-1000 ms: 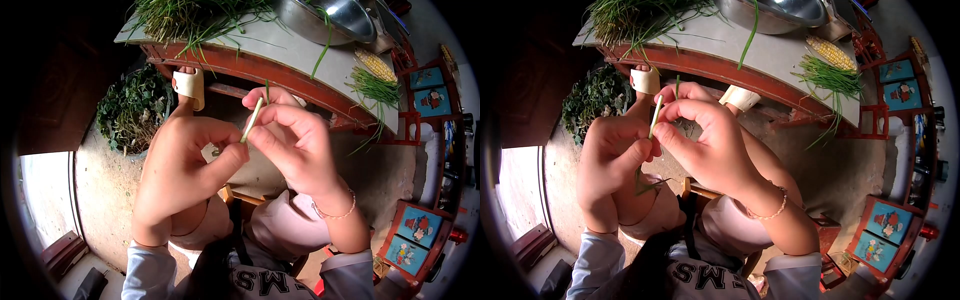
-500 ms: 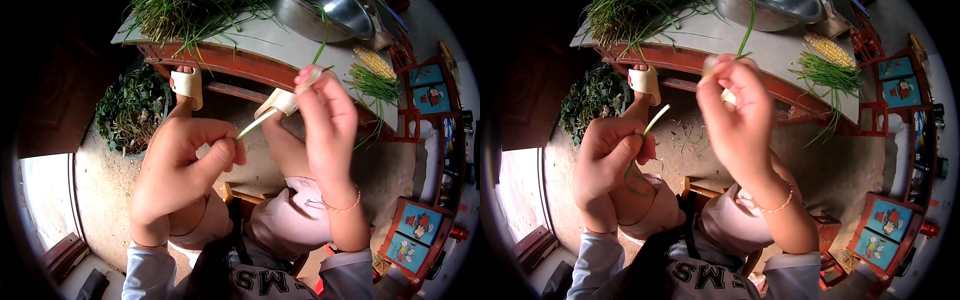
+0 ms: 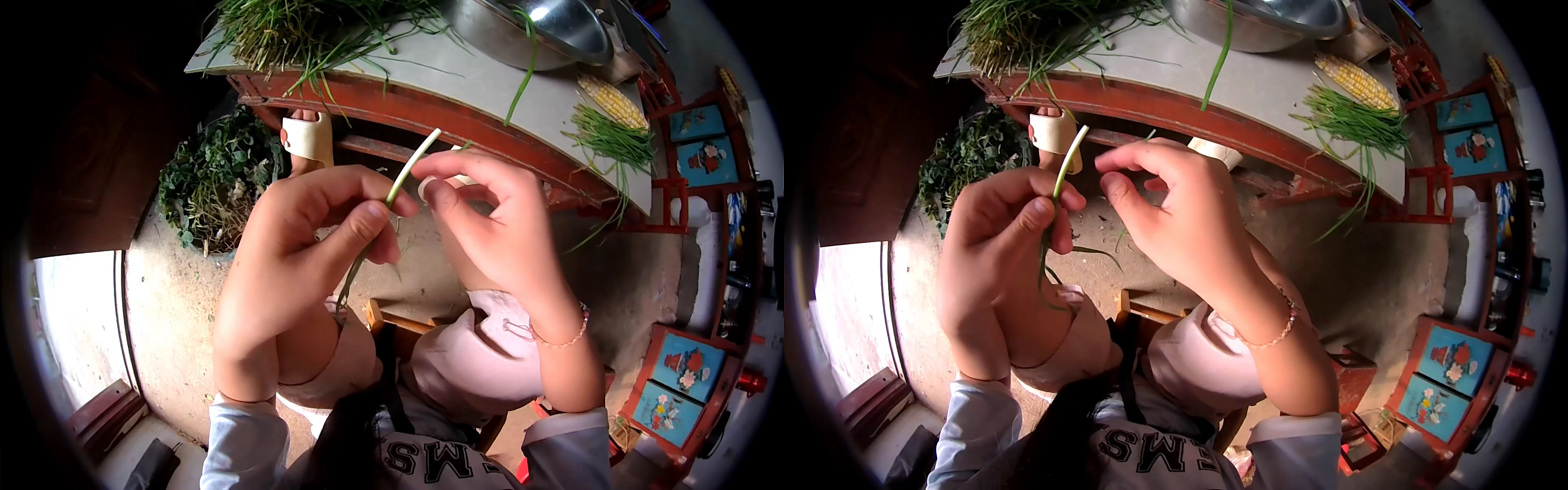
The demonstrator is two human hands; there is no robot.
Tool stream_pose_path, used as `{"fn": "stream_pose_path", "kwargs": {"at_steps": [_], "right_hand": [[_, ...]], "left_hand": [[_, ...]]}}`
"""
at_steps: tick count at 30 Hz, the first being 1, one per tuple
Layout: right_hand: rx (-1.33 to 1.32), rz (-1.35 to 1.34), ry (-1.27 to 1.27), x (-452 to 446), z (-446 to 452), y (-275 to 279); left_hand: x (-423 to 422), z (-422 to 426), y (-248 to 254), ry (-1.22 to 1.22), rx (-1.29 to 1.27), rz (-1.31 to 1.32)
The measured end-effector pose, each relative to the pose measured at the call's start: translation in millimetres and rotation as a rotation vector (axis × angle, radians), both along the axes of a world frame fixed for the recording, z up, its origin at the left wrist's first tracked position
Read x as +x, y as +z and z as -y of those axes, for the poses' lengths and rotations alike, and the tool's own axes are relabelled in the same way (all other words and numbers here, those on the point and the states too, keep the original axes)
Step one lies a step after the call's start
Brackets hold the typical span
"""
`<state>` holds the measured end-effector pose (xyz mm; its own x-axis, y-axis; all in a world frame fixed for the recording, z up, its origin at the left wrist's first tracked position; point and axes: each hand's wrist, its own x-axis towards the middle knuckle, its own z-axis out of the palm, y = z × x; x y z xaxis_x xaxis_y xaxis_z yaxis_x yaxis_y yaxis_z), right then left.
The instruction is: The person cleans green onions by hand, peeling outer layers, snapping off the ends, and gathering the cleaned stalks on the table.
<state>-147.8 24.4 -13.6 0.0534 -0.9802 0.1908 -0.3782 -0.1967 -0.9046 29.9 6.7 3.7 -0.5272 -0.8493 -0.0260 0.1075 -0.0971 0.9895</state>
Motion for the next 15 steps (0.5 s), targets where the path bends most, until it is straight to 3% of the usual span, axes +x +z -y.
{"fn": "stream_pose_path", "kwargs": {"at_steps": [2, 4, 5, 7, 9, 15], "right_hand": [[-0.056, 0.067, -0.005, 2, -1, 0], [0.030, 0.396, 0.013, 6, -3, 3], [0.030, 0.396, 0.015, 7, -3, 6], [0.093, 0.539, 0.147, 11, -5, 10], [0.106, 0.521, 0.135, 16, -6, 9], [-0.172, 0.328, 0.048, 19, -4, -2]], "left_hand": [[-2, -2, 3, 0.053, 0.069, -0.032], [0, -2, 4, 0.054, 0.060, 0.009], [0, -2, 4, 0.052, 0.052, 0.047], [0, -2, 3, 0.041, 0.027, 0.064], [0, -2, 3, 0.026, 0.004, 0.080], [-5, -5, 1, 0.079, -0.068, 0.182]]}}
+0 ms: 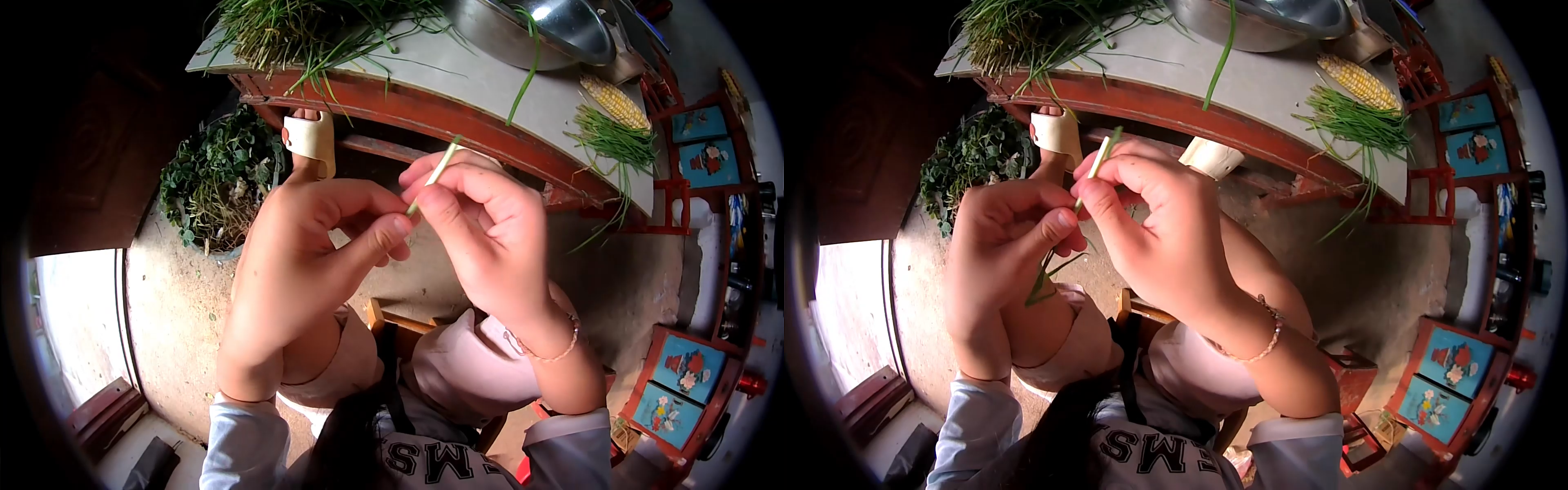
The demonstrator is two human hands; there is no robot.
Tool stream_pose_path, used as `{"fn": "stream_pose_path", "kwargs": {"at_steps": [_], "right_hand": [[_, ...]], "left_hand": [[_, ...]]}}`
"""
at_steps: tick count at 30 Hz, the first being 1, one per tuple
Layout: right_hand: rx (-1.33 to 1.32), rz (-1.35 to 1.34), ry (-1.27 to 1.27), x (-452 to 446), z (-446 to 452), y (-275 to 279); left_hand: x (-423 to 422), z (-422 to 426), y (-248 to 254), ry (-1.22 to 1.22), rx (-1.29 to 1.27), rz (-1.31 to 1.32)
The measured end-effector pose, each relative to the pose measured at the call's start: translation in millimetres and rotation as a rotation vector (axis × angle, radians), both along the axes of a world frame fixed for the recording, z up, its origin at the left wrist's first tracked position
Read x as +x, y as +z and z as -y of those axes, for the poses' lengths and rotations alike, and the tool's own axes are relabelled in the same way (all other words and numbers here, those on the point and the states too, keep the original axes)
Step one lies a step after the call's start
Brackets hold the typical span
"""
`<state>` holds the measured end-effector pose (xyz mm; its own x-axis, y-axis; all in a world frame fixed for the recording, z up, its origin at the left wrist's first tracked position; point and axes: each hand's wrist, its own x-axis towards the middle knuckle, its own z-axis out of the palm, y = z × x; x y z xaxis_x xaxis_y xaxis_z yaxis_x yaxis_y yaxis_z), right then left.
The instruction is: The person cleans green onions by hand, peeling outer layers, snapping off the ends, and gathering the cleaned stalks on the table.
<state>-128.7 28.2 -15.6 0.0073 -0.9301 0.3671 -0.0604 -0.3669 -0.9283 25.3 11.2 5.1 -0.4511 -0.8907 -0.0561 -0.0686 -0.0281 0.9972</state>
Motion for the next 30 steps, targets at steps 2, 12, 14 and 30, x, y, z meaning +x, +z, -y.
{"fn": "stream_pose_path", "kwargs": {"at_steps": [2, 12, 14, 30], "right_hand": [[-0.026, -0.039, -0.022, 0, 1, -4], [0.281, 0.077, -0.040, -7, -5, 14], [0.369, 0.170, 0.002, -5, -6, 14], [0.038, -0.289, 0.081, -17, 8, 2]], "left_hand": [[0, -1, 2, -0.013, 0.053, 0.074], [-3, 5, -6, -0.008, 0.133, -0.418], [-1, 8, -2, 0.013, 0.130, -0.436], [16, 22, 0, 0.174, 0.128, -0.526]]}}
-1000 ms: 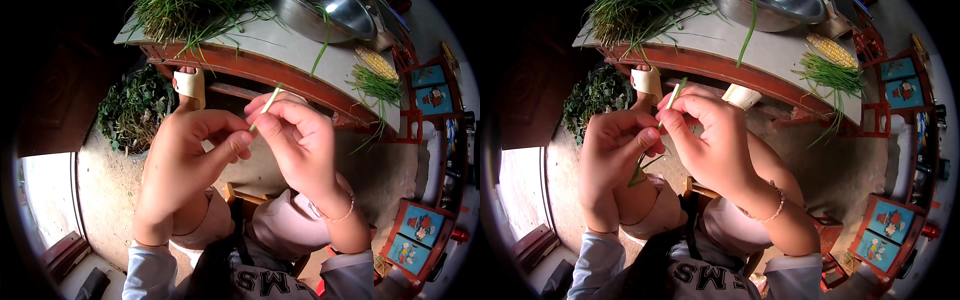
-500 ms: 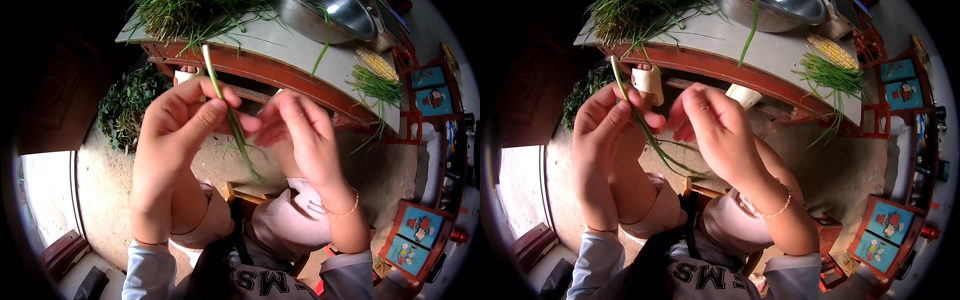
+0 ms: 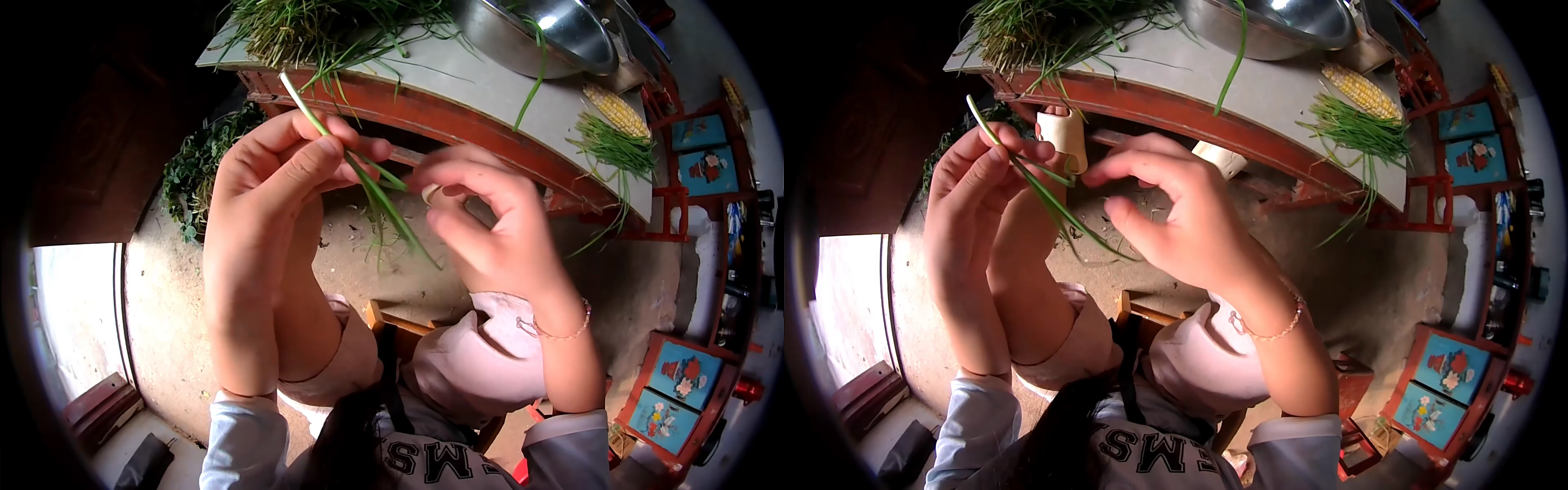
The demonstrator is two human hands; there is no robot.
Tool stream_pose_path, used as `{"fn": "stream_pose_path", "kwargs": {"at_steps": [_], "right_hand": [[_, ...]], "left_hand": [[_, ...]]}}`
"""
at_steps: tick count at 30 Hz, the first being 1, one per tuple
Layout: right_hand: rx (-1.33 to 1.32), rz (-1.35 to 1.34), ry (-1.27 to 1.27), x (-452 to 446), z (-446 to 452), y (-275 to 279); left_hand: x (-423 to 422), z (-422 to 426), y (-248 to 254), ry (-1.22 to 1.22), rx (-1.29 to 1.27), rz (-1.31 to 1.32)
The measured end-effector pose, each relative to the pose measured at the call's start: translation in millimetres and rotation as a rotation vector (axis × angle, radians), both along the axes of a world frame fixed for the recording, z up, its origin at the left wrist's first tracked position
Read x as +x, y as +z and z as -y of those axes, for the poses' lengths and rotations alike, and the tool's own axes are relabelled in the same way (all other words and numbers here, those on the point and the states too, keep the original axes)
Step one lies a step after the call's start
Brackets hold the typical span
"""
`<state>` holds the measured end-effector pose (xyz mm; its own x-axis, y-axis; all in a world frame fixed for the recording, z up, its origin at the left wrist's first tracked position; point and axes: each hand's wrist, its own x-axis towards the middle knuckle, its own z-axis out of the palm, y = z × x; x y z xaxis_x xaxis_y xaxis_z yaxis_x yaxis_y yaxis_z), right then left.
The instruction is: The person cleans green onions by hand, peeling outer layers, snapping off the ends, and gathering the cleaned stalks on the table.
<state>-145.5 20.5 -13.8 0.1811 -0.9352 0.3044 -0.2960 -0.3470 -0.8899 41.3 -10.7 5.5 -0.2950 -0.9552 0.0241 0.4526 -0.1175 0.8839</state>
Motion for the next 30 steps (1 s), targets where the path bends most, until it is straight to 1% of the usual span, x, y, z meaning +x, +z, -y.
{"fn": "stream_pose_path", "kwargs": {"at_steps": [1, 2, 3, 4, 6, 8, 10, 12, 14, 16, 17, 18, 20, 21, 23, 25, 26, 27, 28, 29, 30], "right_hand": [[0.068, 0.108, 0.099, -2, 1, 0], [0.067, 0.109, 0.102, 0, 0, 1], [0.133, 0.233, 0.087, 4, -2, 3], [0.200, 0.357, 0.070, 9, -5, 5], [0.201, 0.354, 0.033, 14, -9, 14], [0.299, 0.210, 0.163, 10, -10, 20], [0.314, 0.225, 0.138, 13, -14, 20], [0.265, 0.271, 0.070, 15, -16, 19], [0.229, 0.320, 0.069, 16, -17, 16], [0.356, 0.410, 0.015, 15, -18, 21], [0.347, 0.463, 0.023, 12, -18, 20], [0.398, 0.517, -0.006, 10, -19, 25], [0.318, 0.590, -0.064, 10, -17, 23], [0.319, 0.590, -0.066, 8, -17, 24], [0.341, 0.679, -0.021, 5, -17, 25], [0.342, 0.672, -0.047, 5, -18, 27], [0.341, 0.665, -0.072, 5, -19, 27], [0.280, 0.533, -0.063, 3, -18, 25], [0.219, 0.401, -0.054, 1, -18, 23], [0.173, 0.182, -0.042, -2, -18, 28], [0.190, 0.141, -0.023, -1, -19, 27]], "left_hand": [[2, 1, -2, 0.002, 0.000, 0.001], [5, 2, -4, -0.048, -0.015, -0.037], [7, 3, -6, -0.097, -0.031, -0.076], [7, 3, -8, -0.095, -0.032, -0.075], [5, 1, -10, -0.125, -0.062, 0.029], [-3, -4, -5, -0.103, -0.043, 0.044], [-6, -8, -2, -0.149, -0.038, 0.046], [-7, -10, -3, -0.174, -0.054, 0.075], [-8, -12, -1, -0.173, -0.096, 0.149], [-9, -12, 1, -0.172, -0.077, 0.171], [-9, -11, 1, -0.168, -0.060, 0.193], [-10, -12, 2, -0.169, -0.059, 0.193], [-13, -13, 3, -0.259, -0.045, 0.143], [-12, -11, 3, -0.341, -0.049, 0.129], [-14, -12, 1, -0.337, -0.028, 0.152], [-17, -13, 0, -0.330, -0.007, 0.176], [-19, -15, 0, -0.274, -0.003, 0.134], [-20, -16, -1, -0.217, 0.001, 0.092], [-19, -15, -2, -0.218, 0.001, 0.092], [-18, -14, -4, -0.184, -0.025, 0.086], [-17, -13, -5, -0.150, -0.051, 0.081]]}}
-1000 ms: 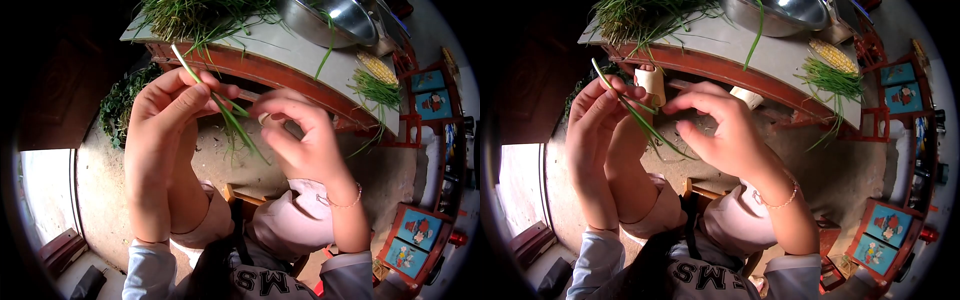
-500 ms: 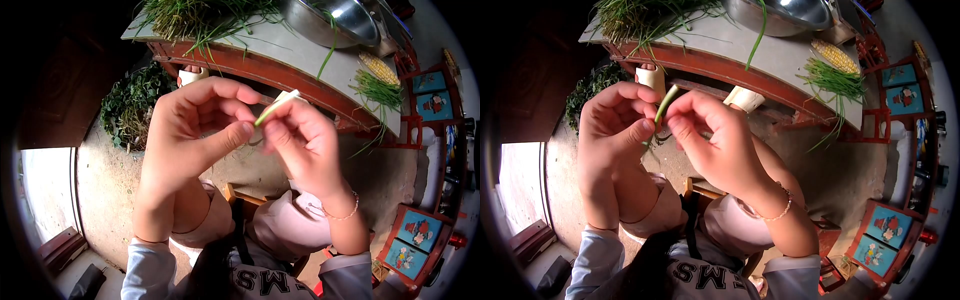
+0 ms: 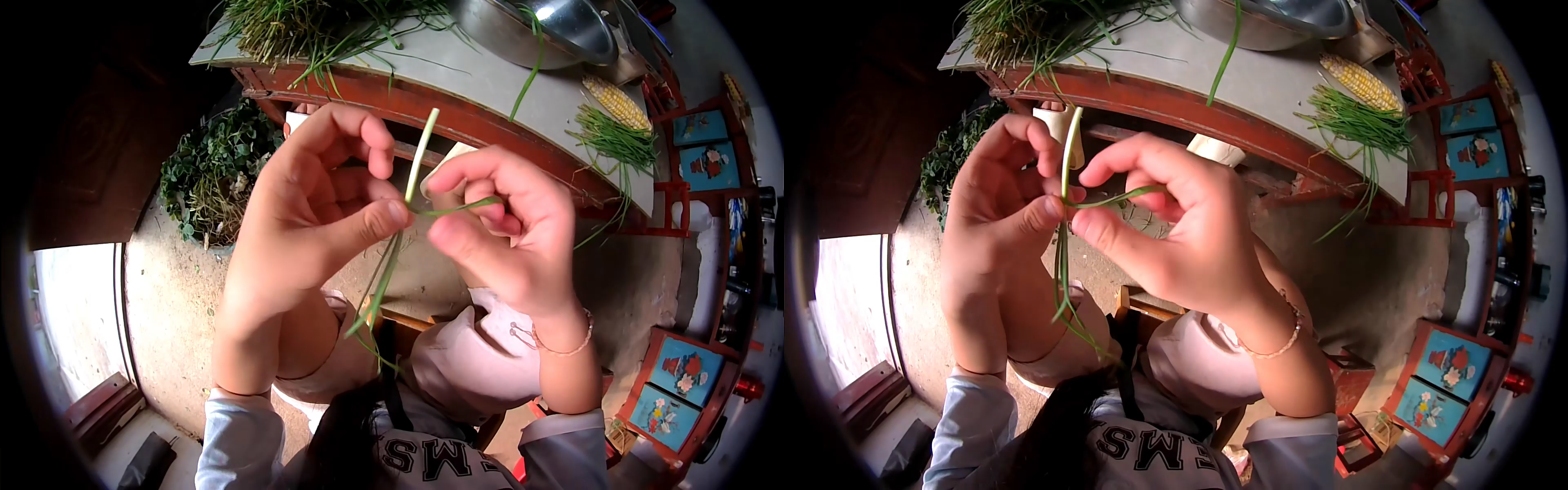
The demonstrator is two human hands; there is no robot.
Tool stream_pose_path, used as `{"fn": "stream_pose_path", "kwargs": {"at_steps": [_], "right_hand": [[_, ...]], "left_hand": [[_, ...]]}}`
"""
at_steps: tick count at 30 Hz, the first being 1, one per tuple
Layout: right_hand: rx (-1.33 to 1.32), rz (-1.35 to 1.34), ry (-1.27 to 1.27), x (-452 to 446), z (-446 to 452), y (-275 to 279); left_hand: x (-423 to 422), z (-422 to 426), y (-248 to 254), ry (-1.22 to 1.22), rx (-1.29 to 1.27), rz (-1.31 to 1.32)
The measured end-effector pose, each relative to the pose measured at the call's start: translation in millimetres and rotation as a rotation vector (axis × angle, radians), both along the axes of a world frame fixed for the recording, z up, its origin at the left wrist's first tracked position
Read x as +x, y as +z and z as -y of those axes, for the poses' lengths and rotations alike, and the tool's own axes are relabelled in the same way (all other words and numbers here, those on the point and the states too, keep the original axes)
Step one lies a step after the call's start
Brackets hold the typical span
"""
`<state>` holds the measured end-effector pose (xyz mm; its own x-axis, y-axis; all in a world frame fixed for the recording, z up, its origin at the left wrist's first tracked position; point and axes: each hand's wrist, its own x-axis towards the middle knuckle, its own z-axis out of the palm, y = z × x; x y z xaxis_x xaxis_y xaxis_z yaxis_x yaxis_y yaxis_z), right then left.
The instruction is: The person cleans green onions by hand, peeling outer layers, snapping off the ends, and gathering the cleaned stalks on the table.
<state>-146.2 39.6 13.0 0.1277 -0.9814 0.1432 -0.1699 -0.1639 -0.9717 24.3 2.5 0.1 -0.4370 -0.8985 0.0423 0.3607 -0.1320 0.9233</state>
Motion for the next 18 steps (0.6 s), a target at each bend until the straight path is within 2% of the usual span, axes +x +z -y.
{"fn": "stream_pose_path", "kwargs": {"at_steps": [2, 6, 8, 10, 18], "right_hand": [[-0.125, -0.154, -0.043, 5, 0, 3], [-0.183, -0.127, -0.141, 9, -1, -1], [-0.264, -0.210, -0.134, 6, 0, -1], [-0.301, -0.197, -0.119, 5, 2, -1], [-0.343, -0.111, -0.077, 7, 3, -2]], "left_hand": [[1, 0, 5, -0.002, 0.023, 0.009], [1, 0, 5, -0.090, 0.076, -0.009], [-1, -1, 5, -0.120, 0.082, -0.019], [-2, -2, 6, -0.053, -0.026, 0.101], [-13, -10, -2, -0.025, -0.056, 0.049]]}}
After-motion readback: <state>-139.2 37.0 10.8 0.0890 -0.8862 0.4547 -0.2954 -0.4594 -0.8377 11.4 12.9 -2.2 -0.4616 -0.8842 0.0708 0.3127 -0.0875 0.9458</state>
